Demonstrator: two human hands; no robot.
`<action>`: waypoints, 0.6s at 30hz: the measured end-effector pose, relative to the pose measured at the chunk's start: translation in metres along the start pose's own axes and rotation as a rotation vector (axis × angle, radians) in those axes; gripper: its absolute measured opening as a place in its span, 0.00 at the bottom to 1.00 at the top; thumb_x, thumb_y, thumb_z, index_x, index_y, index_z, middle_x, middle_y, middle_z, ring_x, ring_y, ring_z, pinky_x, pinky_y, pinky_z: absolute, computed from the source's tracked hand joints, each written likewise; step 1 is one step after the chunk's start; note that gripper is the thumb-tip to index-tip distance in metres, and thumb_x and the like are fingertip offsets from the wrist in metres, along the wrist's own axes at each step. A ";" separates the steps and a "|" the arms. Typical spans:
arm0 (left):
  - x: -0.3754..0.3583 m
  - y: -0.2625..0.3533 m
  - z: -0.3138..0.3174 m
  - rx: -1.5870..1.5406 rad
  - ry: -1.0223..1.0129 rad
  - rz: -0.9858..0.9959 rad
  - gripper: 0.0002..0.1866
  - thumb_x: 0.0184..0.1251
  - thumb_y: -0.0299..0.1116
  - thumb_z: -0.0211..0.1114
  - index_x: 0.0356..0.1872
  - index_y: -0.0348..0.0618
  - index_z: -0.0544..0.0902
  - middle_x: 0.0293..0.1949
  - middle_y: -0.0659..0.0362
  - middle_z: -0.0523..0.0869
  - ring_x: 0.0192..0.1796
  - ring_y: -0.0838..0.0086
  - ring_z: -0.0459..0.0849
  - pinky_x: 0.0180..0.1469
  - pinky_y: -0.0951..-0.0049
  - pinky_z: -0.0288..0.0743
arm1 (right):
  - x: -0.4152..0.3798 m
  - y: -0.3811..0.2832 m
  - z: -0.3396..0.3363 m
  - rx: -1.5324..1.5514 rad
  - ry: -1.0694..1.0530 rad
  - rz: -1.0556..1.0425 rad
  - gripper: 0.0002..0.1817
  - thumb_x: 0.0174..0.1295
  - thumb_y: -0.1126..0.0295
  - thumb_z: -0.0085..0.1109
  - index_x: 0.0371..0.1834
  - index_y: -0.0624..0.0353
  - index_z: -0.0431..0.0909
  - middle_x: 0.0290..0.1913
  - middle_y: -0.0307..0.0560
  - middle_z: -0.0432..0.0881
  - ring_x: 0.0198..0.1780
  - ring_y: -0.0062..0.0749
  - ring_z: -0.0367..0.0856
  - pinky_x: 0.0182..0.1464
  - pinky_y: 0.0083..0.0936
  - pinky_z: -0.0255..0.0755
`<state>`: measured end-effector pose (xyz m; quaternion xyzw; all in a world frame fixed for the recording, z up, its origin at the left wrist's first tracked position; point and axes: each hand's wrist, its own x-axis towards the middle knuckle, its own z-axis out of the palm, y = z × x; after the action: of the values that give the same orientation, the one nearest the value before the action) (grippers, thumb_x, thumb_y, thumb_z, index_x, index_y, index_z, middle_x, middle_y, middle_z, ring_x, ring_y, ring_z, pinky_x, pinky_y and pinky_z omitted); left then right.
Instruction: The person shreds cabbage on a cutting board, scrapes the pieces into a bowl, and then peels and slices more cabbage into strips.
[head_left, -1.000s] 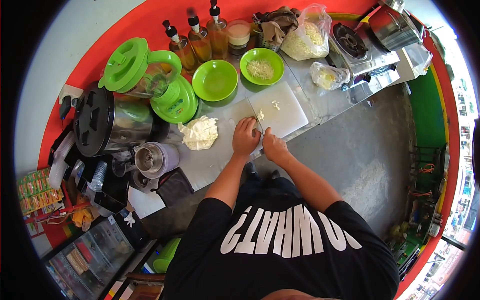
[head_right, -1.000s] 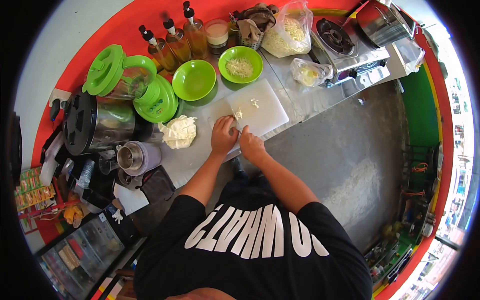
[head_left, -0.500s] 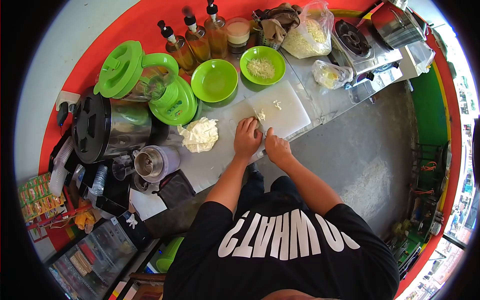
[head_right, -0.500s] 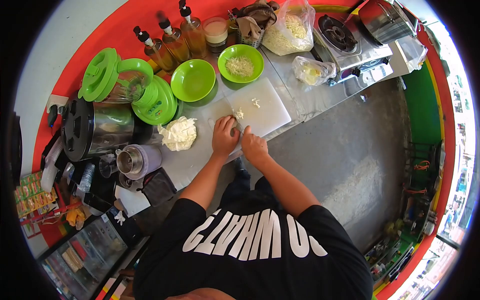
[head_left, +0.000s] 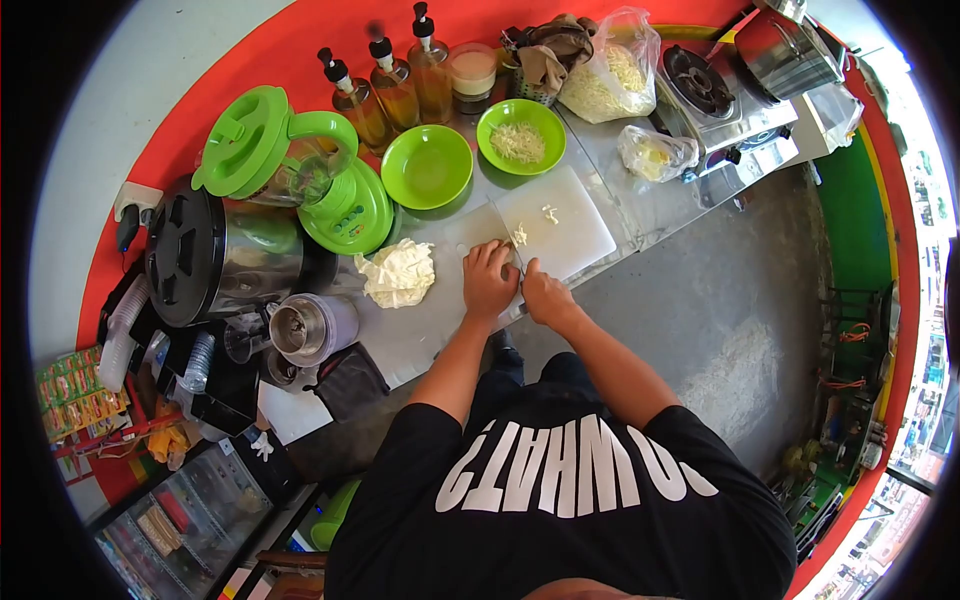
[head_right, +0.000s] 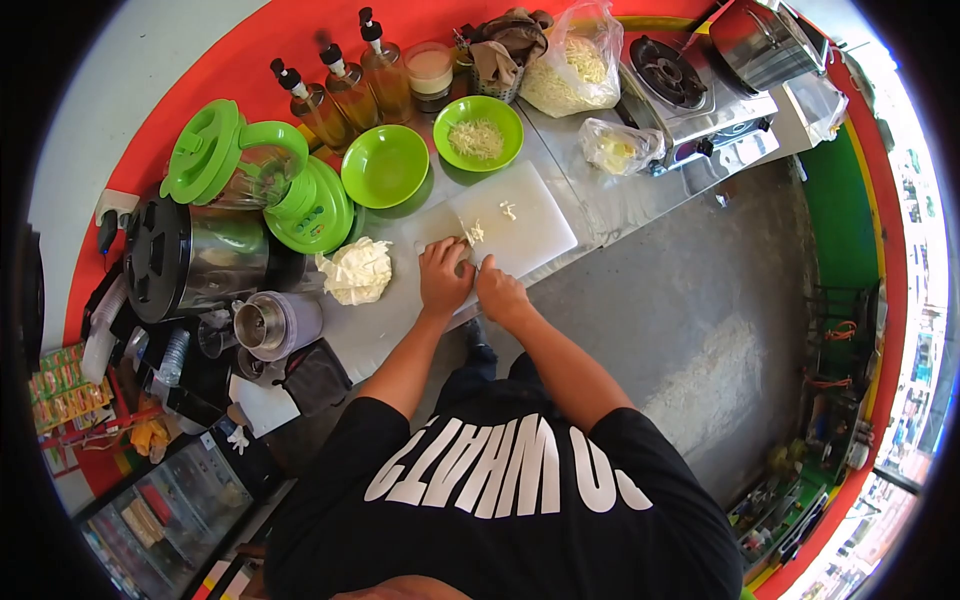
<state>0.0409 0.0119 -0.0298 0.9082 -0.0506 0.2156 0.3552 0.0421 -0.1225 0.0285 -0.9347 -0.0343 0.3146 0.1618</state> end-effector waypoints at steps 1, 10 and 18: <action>0.000 0.002 -0.001 -0.004 0.001 0.000 0.16 0.54 0.27 0.64 0.46 0.43 0.87 0.52 0.58 0.85 0.56 0.59 0.80 0.58 0.58 0.71 | 0.008 0.002 -0.004 -0.006 -0.007 -0.042 0.17 0.68 0.72 0.58 0.52 0.69 0.63 0.45 0.72 0.86 0.51 0.65 0.87 0.53 0.51 0.80; 0.001 -0.001 0.001 -0.010 -0.004 -0.041 0.17 0.56 0.26 0.64 0.48 0.44 0.86 0.51 0.59 0.87 0.57 0.59 0.80 0.57 0.57 0.71 | -0.007 0.009 0.012 0.002 -0.012 -0.027 0.18 0.76 0.63 0.54 0.51 0.69 0.63 0.45 0.75 0.85 0.49 0.68 0.86 0.51 0.55 0.79; 0.005 0.007 -0.006 0.067 0.003 -0.043 0.14 0.56 0.26 0.64 0.45 0.46 0.85 0.46 0.61 0.85 0.53 0.59 0.80 0.56 0.58 0.70 | -0.009 -0.010 -0.044 0.074 -0.144 0.029 0.21 0.63 0.76 0.60 0.54 0.71 0.63 0.47 0.73 0.86 0.54 0.65 0.86 0.55 0.48 0.81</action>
<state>0.0416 0.0111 -0.0195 0.9202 -0.0234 0.2110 0.3289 0.0617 -0.1264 0.0696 -0.9035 -0.0206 0.3844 0.1886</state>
